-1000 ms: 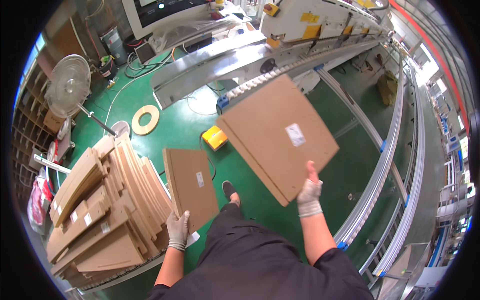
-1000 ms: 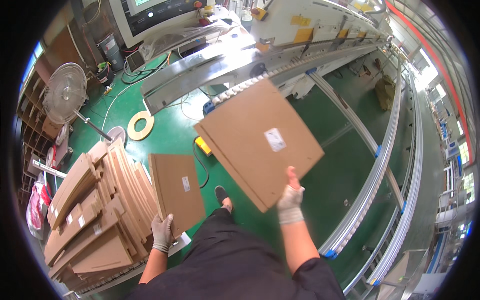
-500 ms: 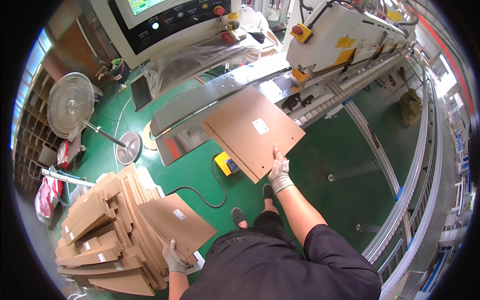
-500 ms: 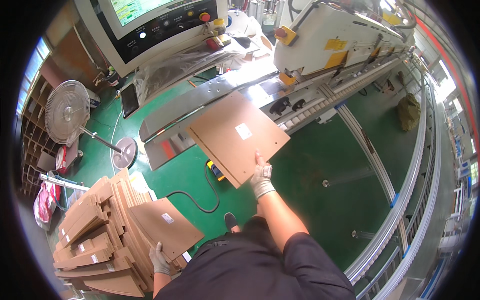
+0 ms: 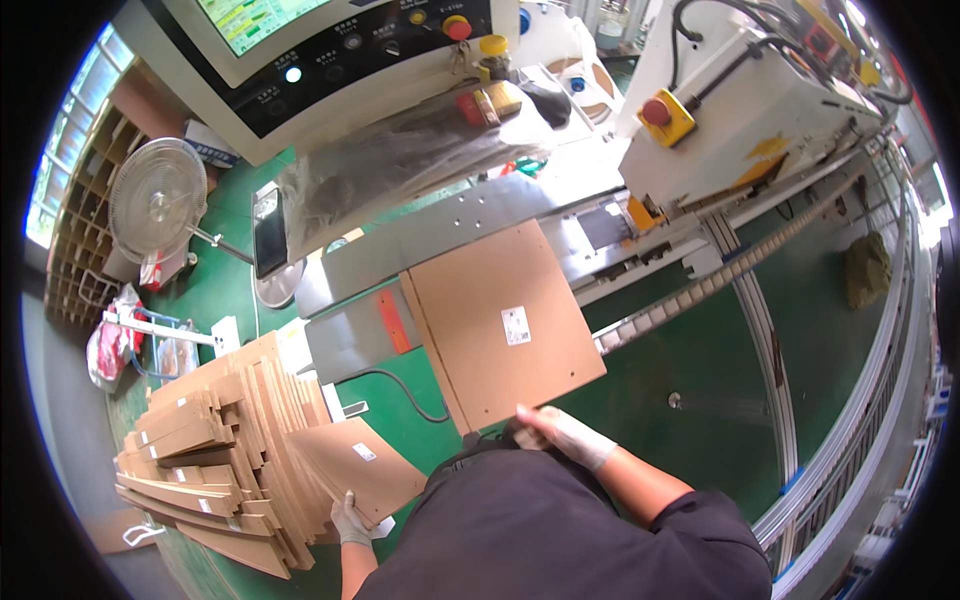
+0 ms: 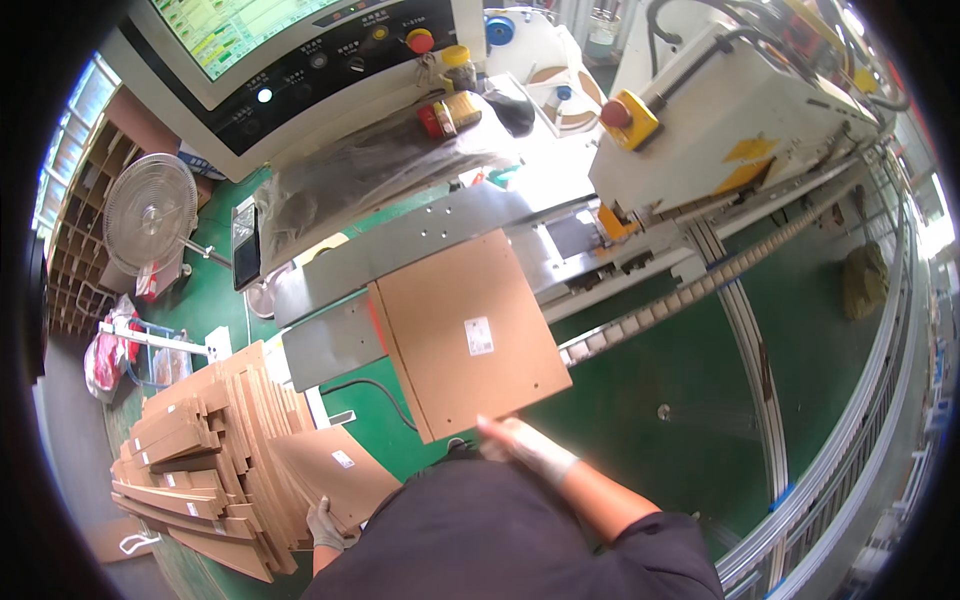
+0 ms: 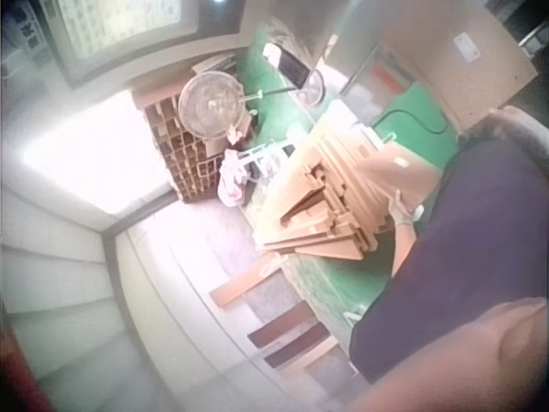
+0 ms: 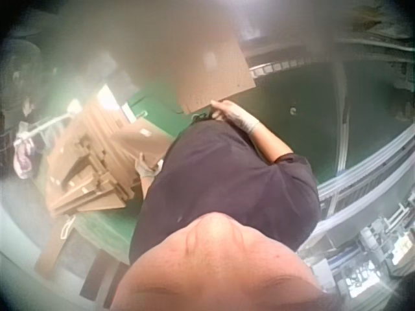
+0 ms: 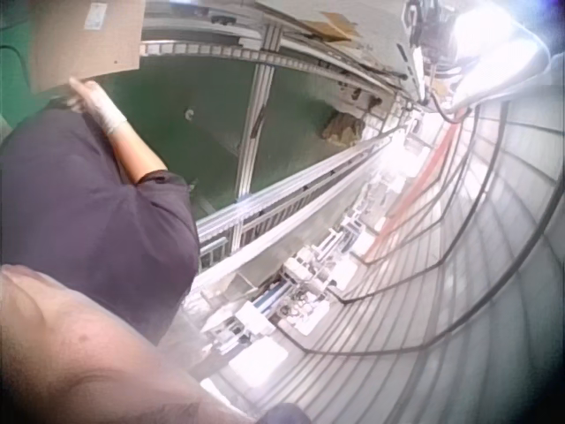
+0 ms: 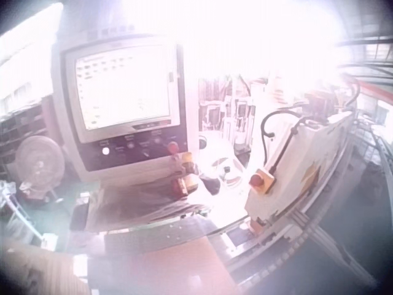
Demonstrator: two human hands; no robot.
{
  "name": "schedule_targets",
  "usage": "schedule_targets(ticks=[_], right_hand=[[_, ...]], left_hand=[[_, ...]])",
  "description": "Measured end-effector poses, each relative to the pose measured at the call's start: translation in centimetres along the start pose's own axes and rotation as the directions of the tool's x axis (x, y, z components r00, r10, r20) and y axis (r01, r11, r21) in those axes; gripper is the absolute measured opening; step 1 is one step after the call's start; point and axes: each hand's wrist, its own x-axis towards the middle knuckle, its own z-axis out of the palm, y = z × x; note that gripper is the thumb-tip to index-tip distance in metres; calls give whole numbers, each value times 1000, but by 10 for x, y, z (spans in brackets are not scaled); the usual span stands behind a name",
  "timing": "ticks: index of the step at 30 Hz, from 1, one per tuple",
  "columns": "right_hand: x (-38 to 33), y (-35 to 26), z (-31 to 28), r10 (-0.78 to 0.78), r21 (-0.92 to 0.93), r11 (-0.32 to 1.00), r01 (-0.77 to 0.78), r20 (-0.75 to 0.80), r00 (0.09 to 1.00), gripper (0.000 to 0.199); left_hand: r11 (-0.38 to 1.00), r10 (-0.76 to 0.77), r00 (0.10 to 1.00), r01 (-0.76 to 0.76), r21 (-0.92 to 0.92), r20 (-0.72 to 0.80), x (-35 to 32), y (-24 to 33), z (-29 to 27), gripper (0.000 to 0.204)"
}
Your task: The person measures the thickness of wood panels using a dial caliper, operates a machine console to enter data or settings, and then places smaller wood panels onto a conveyor belt.
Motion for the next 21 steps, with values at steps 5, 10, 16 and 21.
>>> schedule_targets(ticks=[5, 10, 16, 21], right_hand=[[-76, -146, -31, -220, -323, 904, 280, 210, 953, 32], [-28, -322, -37, -887, -447, 437, 780, -69, 457, 22], [64, -507, 54, -875, -834, -421, 356, 477, 84, 25], [226, -584, 54, -808, -857, -497, 137, 514, 288, 27]], left_hand=[[948, 90, 996, -80, 309, -16, -9, -34, 0, 45], [391, 116, 993, -54, 919, 9, -30, -49, 12, 52], [434, -215, 972, 13, 901, 90, -73, -125, -22, 53], [332, -265, 961, 9, 943, 84, -64, -76, 10, 49]])
